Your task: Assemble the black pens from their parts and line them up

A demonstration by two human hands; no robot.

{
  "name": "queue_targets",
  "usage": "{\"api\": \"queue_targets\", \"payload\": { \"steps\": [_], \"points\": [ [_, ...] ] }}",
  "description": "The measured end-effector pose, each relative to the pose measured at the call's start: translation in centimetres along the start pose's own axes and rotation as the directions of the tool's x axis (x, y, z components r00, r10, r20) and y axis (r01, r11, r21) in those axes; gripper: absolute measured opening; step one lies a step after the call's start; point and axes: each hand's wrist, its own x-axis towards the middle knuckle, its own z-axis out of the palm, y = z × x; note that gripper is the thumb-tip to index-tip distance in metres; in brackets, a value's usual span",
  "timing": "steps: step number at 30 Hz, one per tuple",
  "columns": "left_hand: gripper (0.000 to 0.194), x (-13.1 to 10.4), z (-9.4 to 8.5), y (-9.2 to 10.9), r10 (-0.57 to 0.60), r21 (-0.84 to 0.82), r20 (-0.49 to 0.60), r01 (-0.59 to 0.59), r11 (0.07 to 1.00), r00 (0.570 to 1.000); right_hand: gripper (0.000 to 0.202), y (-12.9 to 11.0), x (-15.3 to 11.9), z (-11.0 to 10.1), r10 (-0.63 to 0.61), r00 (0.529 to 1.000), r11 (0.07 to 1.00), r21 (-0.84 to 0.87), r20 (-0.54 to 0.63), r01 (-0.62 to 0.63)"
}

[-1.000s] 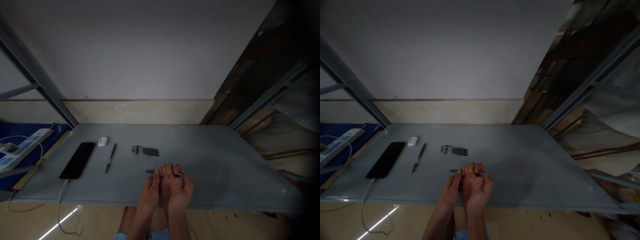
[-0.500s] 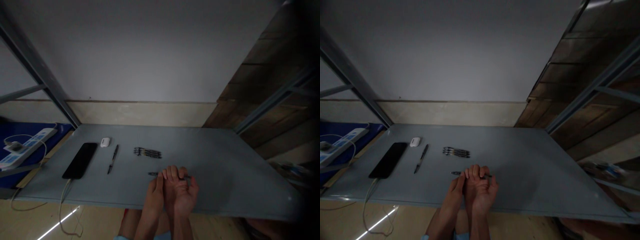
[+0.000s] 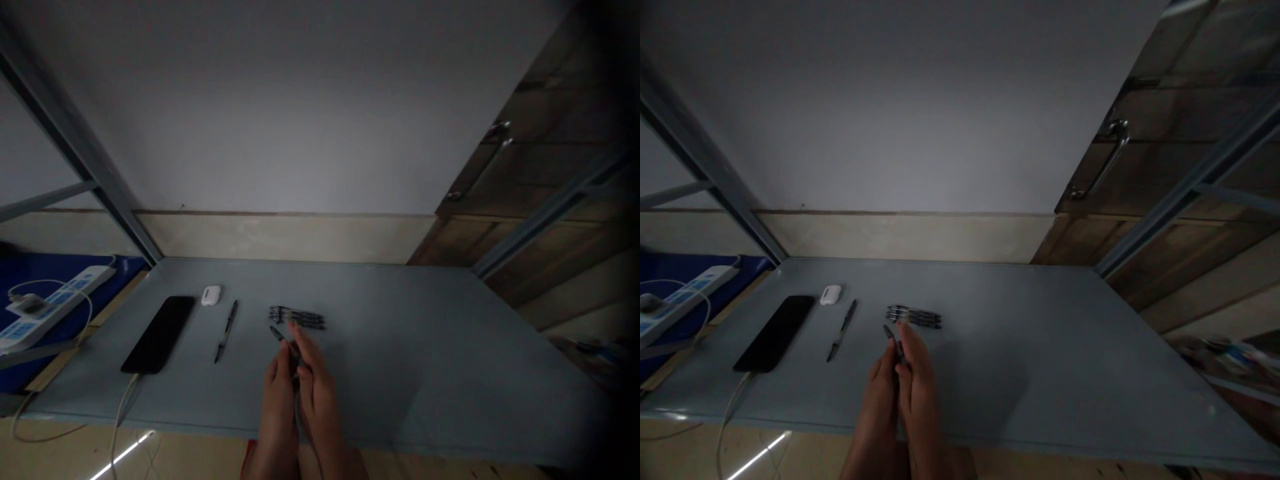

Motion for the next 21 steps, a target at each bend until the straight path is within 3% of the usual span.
{"api": "queue_targets", "payload": {
  "steps": [2, 7, 14, 18, 21],
  "points": [
    [0.050, -0.1, -0.5, 1.0, 0.031, -0.051, 0.028, -0.030, 0.998, 0.999, 0.052, 0.3, 0.3, 0.0, -0.026, 0.999, 0.996, -0.080, 0.042, 0.029],
    [0.046, 0.2, -2.0, 3.2, 0.146, 0.002, 0.014, -0.146, 0.989, 0.989, 0.062, 1.2, 0.5, 0.3, 0.008, 0.988, 0.989, -0.148, 0.154, 0.015],
    [0.041, 1.3, -3.5, 3.5, 0.226, 0.178, 0.073, -0.235, 0.955, 0.971, 0.064, 1.9, 0.3, 1.5, 0.032, 0.980, 0.976, -0.219, 0.198, 0.012],
    [0.034, 2.4, -5.1, 3.6, 0.399, 0.491, 0.036, -0.364, 0.791, 0.916, 0.062, 1.7, 0.2, 1.6, 0.033, 0.962, 0.957, -0.286, 0.271, 0.048],
    [0.028, 2.9, -6.6, 3.6, 0.556, 0.747, -0.101, -0.306, 0.590, 0.825, 0.054, 1.8, 0.1, 1.5, 0.026, 0.971, 0.949, -0.312, 0.237, 0.050]
  ]
}}
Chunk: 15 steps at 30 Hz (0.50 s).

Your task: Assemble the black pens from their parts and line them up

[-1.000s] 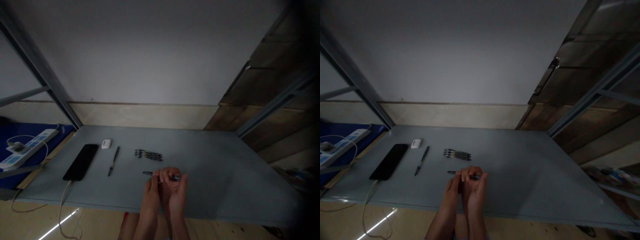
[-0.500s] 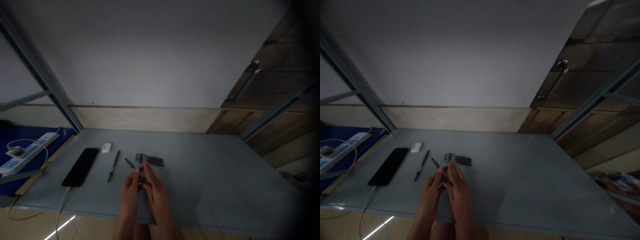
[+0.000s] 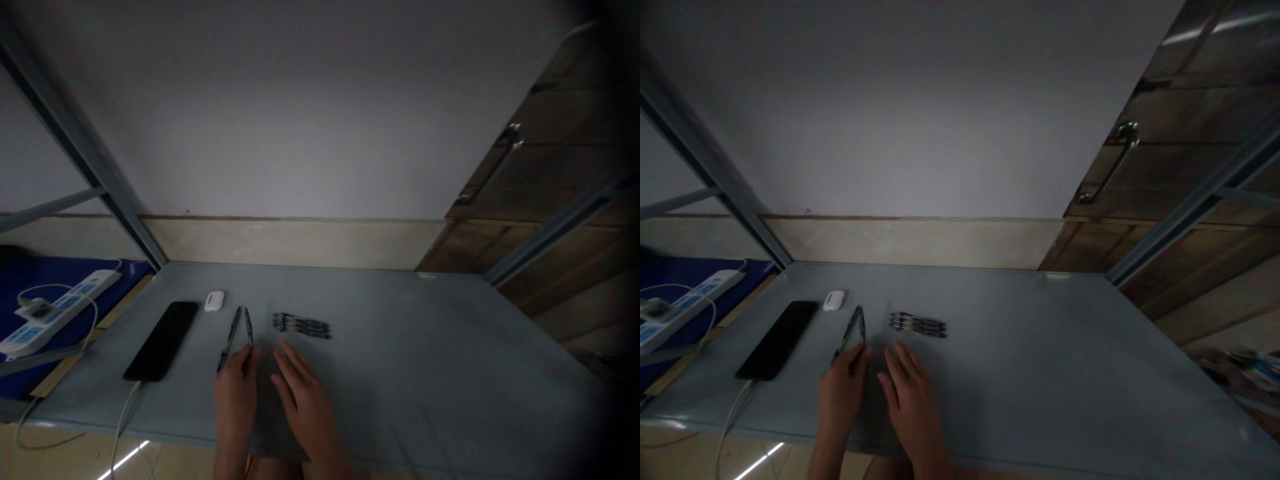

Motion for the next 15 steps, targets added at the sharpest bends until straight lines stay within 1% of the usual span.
{"api": "queue_targets", "payload": {
  "steps": [2, 3, 6, 8, 12, 15],
  "points": [
    [0.029, 0.1, -0.4, -0.6, 0.024, 0.153, -0.077, -0.012, 0.988, 0.997, 0.046, 0.1, -0.1, 0.1, 0.012, 1.000, 1.000, -0.017, -0.017, -0.013],
    [0.030, 0.1, -0.5, -0.9, 0.046, 0.205, -0.089, -0.027, 0.978, 0.995, 0.043, 0.2, -0.1, 0.1, 0.018, 1.000, 1.000, -0.021, -0.022, -0.018],
    [0.032, -0.2, -0.5, -1.3, 0.121, 0.288, -0.083, -0.093, 0.953, 0.989, 0.037, 0.3, -0.1, 0.2, 0.027, 0.998, 1.000, -0.002, -0.051, -0.027],
    [0.032, -0.3, -0.2, -1.4, 0.146, 0.322, -0.076, -0.114, 0.940, 0.986, 0.035, 0.3, -0.1, 0.2, 0.024, 0.997, 1.000, 0.012, -0.076, -0.023],
    [0.033, -0.5, 0.4, -1.4, 0.133, 0.450, -0.107, -0.072, 0.890, 0.985, 0.031, 0.1, -0.1, 0.1, 0.040, 0.998, 0.998, -0.054, -0.050, -0.043],
    [0.033, -0.5, 0.2, -1.1, 0.110, 0.479, -0.102, -0.048, 0.877, 0.989, 0.031, -0.1, -0.1, 0.0, 0.052, 0.998, 0.994, -0.099, -0.020, -0.054]
  ]
}}
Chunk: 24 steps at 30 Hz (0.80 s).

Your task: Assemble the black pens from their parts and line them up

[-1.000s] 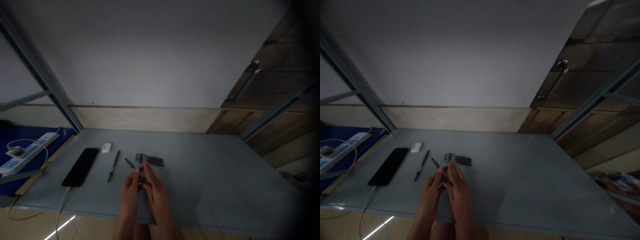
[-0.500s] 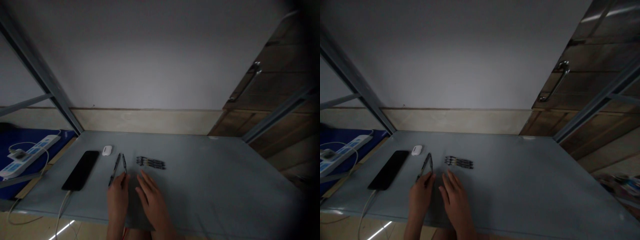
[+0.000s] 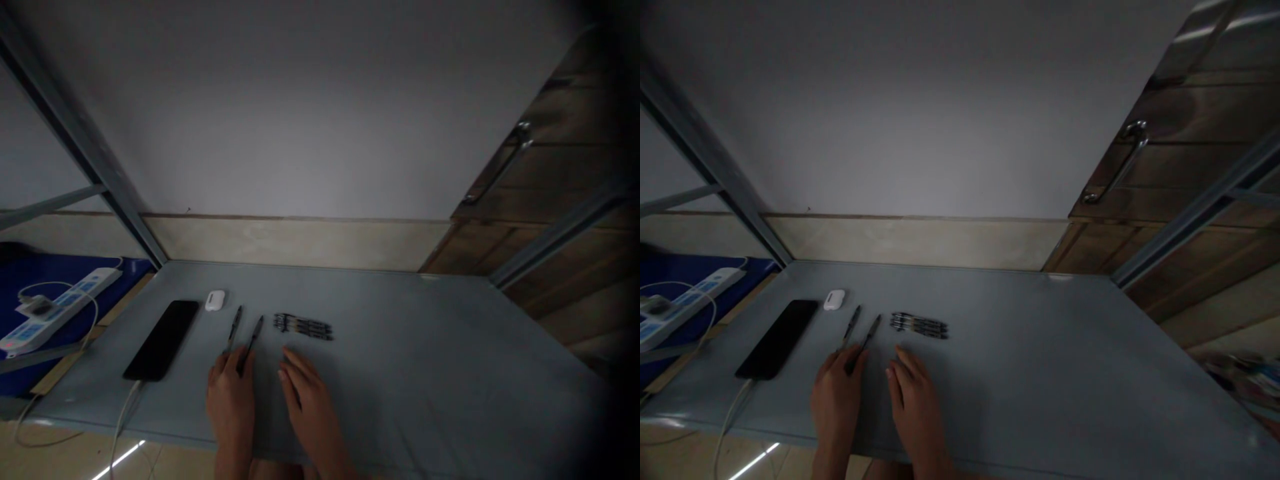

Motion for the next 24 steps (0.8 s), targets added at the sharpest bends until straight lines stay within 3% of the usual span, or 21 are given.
{"api": "queue_targets", "payload": {
  "steps": [7, 10, 17, 24],
  "points": [
    [0.028, 0.2, -2.1, -1.4, -0.021, -0.103, 0.180, 0.040, 0.994, 0.984, 0.030, 0.2, -0.1, 0.0, -0.009, 1.000, 1.000, -0.010, -0.028, 0.009],
    [0.026, 0.1, -2.4, -1.9, -0.063, -0.099, 0.149, 0.079, 0.992, 0.987, 0.029, 0.3, -0.2, -0.1, -0.012, 0.999, 1.000, -0.008, -0.040, 0.012],
    [0.026, -0.4, -2.1, -1.9, -0.033, -0.055, 0.166, 0.043, 0.998, 0.986, 0.030, 0.6, -0.4, 0.1, -0.022, 0.997, 1.000, 0.001, -0.076, 0.022],
    [0.026, -0.8, -2.2, -1.7, -0.125, -0.029, 0.124, 0.130, 0.991, 0.984, 0.030, 0.8, -0.4, 0.3, -0.017, 0.996, 1.000, -0.004, -0.087, 0.017]
  ]
}}
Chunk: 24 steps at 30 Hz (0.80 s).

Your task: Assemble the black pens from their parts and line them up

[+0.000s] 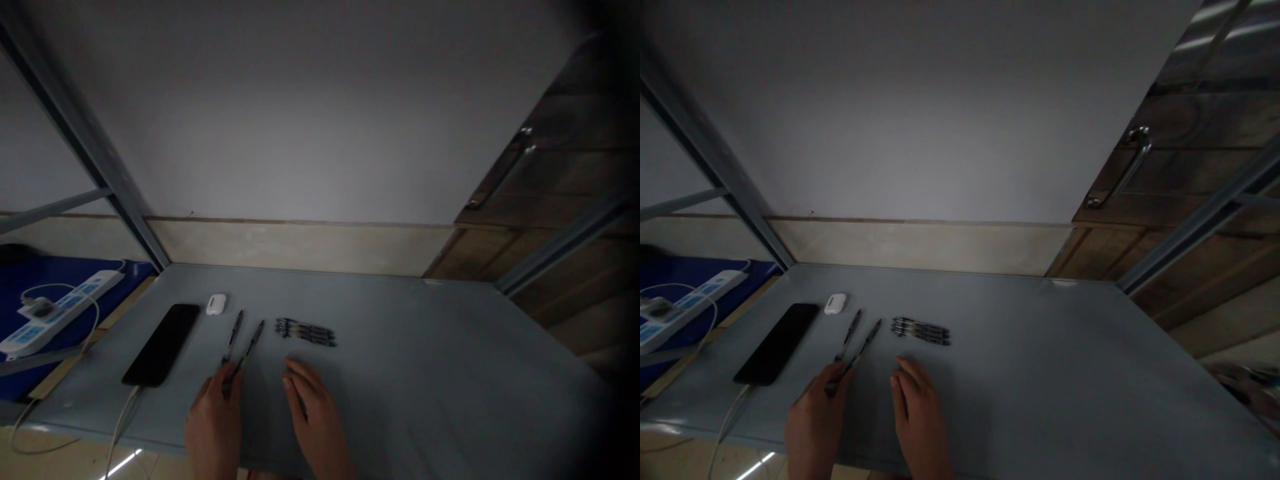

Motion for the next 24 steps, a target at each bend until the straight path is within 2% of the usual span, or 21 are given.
{"api": "queue_targets", "payload": {
  "steps": [7, 12, 15, 24],
  "points": [
    [0.029, -0.39, 0.41, -0.10, 0.028, 0.056, -0.037, -0.026, 0.998, 0.999, 0.031, -0.06, 0.10, -0.11, 0.006, 1.000, 1.000, -0.006, 0.013, -0.006],
    [0.028, -0.74, 0.47, -0.21, 0.065, 0.071, 0.024, -0.066, 0.995, 0.998, 0.031, -0.27, 0.11, -0.26, 0.023, 1.000, 1.000, -0.009, 0.022, -0.023],
    [0.027, -0.85, 0.38, -0.05, 0.049, 0.094, 0.041, -0.052, 0.994, 0.998, 0.031, -0.35, 0.05, -0.28, 0.020, 1.000, 1.000, -0.002, 0.008, -0.020],
    [0.029, -0.50, 0.48, 0.06, -0.017, 0.144, -0.120, 0.035, 0.989, 0.993, 0.030, -0.55, 0.16, -0.41, -0.023, 0.999, 1.000, -0.004, -0.038, 0.023]
  ]
}}
